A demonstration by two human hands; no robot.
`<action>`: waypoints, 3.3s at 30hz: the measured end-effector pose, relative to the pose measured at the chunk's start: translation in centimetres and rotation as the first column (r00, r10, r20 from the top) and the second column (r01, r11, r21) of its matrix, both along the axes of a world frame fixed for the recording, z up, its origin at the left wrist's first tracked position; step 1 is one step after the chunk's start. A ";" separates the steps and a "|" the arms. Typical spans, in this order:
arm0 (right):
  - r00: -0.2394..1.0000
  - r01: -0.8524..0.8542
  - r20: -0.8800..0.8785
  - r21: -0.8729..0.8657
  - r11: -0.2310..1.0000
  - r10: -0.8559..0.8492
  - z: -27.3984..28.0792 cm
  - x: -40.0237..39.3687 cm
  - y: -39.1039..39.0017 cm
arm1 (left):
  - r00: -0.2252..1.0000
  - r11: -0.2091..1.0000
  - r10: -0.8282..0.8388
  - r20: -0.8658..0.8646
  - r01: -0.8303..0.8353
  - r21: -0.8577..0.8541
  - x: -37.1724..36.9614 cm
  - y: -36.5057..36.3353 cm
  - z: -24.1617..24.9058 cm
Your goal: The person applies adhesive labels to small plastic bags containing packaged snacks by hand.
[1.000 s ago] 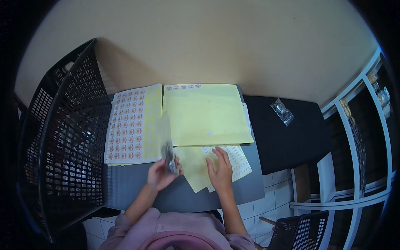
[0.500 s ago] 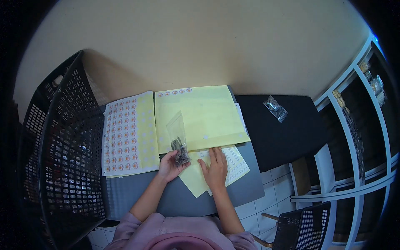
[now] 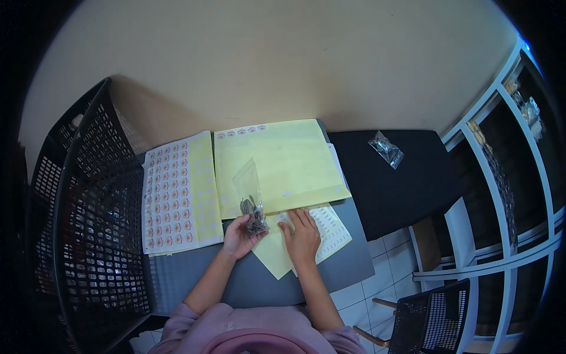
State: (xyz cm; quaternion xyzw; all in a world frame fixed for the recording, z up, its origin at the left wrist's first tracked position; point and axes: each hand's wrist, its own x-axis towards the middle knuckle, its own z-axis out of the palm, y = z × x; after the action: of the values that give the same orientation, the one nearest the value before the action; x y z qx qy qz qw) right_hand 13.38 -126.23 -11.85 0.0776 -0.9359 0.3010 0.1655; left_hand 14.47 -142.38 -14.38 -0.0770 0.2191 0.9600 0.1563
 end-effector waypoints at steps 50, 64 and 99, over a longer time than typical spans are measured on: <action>0.981 -0.140 -0.061 -0.879 0.456 0.183 9.6 5.2 -3.2 | 0.685 0.292 -0.145 -0.714 -0.660 -0.693 6.6 4.7 8.6; 0.982 -0.182 -0.120 -0.807 0.562 0.145 9.1 6.5 -2.9 | 0.633 0.233 -0.213 -0.744 -0.707 -0.668 7.7 4.9 7.9; 0.978 -0.185 -0.059 -0.687 0.703 0.199 7.4 1.7 -3.6 | 0.807 0.319 -0.207 -0.553 -0.479 -0.818 5.9 3.2 8.1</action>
State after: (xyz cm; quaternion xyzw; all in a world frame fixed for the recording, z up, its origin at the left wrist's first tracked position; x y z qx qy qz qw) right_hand 15.09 -129.86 -4.44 0.1045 -0.7455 0.6430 0.1412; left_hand 20.40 -139.15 -6.32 0.1174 0.7585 0.6363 -0.0778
